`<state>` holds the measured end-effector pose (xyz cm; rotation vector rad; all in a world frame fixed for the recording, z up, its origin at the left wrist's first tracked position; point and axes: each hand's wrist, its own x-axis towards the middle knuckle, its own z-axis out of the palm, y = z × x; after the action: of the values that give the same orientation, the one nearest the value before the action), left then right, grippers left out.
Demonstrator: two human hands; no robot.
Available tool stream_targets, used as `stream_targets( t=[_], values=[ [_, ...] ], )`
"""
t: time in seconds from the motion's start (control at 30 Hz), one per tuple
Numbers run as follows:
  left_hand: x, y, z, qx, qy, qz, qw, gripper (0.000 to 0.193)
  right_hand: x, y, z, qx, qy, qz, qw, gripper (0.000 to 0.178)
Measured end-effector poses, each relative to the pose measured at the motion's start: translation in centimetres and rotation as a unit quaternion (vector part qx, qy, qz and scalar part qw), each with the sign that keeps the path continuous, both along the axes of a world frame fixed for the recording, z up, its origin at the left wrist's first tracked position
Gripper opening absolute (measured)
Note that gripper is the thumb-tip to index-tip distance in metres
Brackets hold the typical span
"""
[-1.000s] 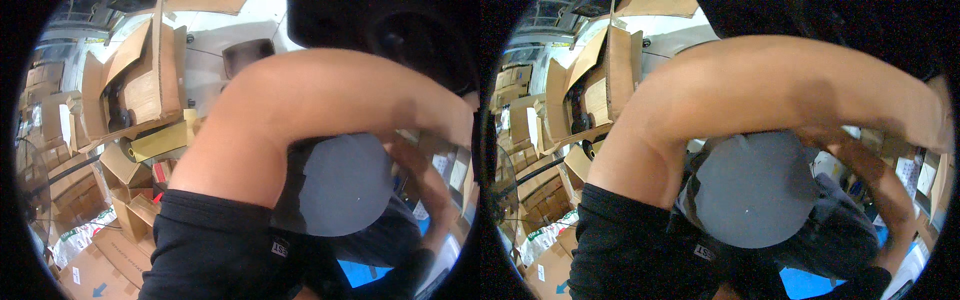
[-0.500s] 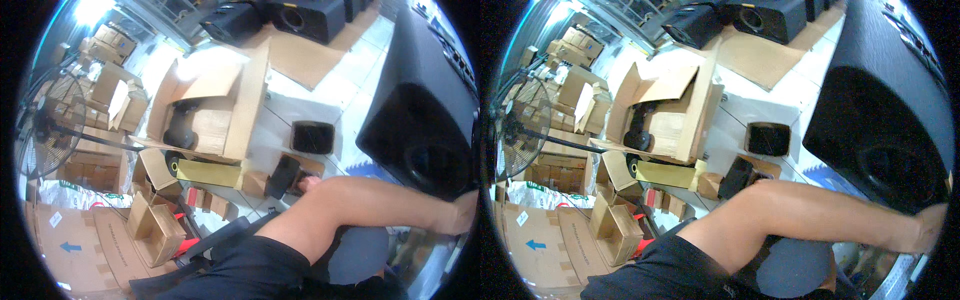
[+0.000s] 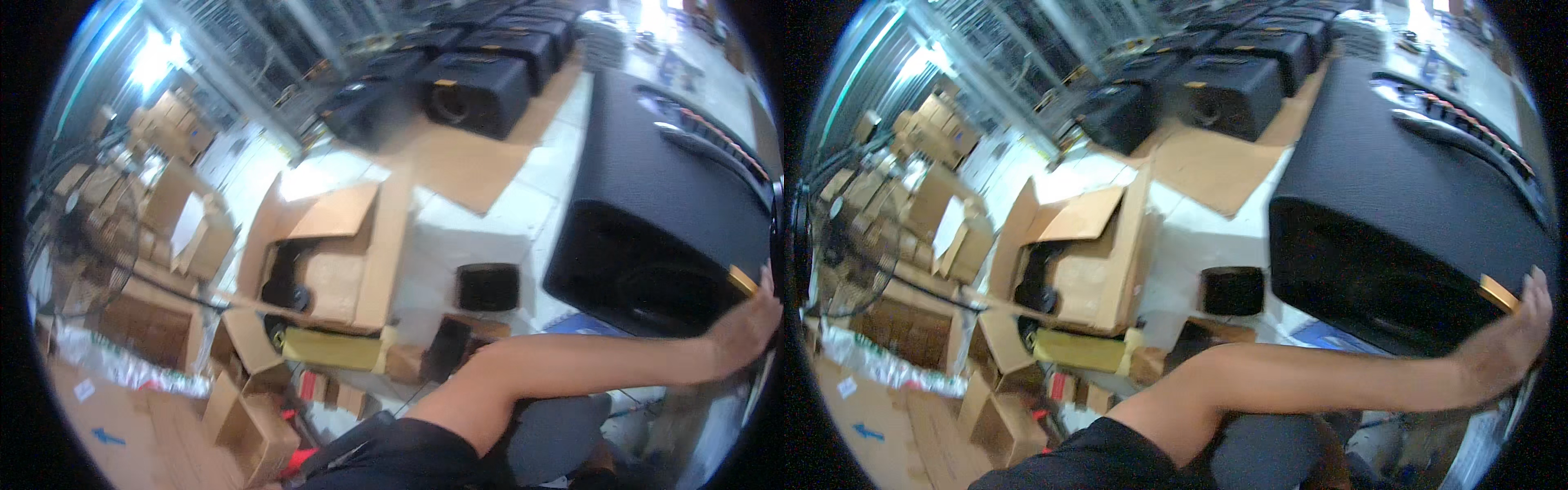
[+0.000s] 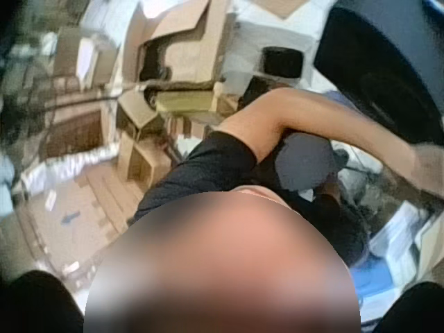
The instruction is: The person installs a small speaker into a large speaker enclosure, secures it with screws using a power drill, and applies a label to the enclosure. The person handles the speaker, screws, and label throughout the process.
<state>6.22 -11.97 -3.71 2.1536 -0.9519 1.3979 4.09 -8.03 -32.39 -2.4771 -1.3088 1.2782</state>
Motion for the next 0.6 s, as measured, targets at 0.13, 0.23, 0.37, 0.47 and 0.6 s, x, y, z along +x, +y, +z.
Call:
stream_targets(
  t=[0.13,0.23,0.37,0.47,0.6],
  values=[
    [0.0,2.9,1.4,0.081,-0.017,0.059,0.995,0.050,-0.3,0.9,-0.7,0.007,0.010,-0.023,1.000,0.027],
    [0.2,4.8,1.9,0.093,-0.043,0.054,0.993,0.041,-0.2,1.3,-1.6,0.014,0.015,-0.040,0.999,0.028],
    [0.1,5.5,2.7,0.113,-0.062,0.069,0.989,0.039,-0.9,1.8,-3.3,0.024,0.033,-0.064,0.997,0.029],
    [0.1,5.7,3.3,0.123,-0.056,0.072,0.988,0.044,-1.9,1.8,-3.5,0.033,0.036,-0.083,0.995,0.029],
    [0.2,5.8,3.8,0.154,-0.005,0.042,0.987,0.081,-3.1,-0.9,1.0,0.077,0.002,-0.113,0.991,0.030]
  ],
)
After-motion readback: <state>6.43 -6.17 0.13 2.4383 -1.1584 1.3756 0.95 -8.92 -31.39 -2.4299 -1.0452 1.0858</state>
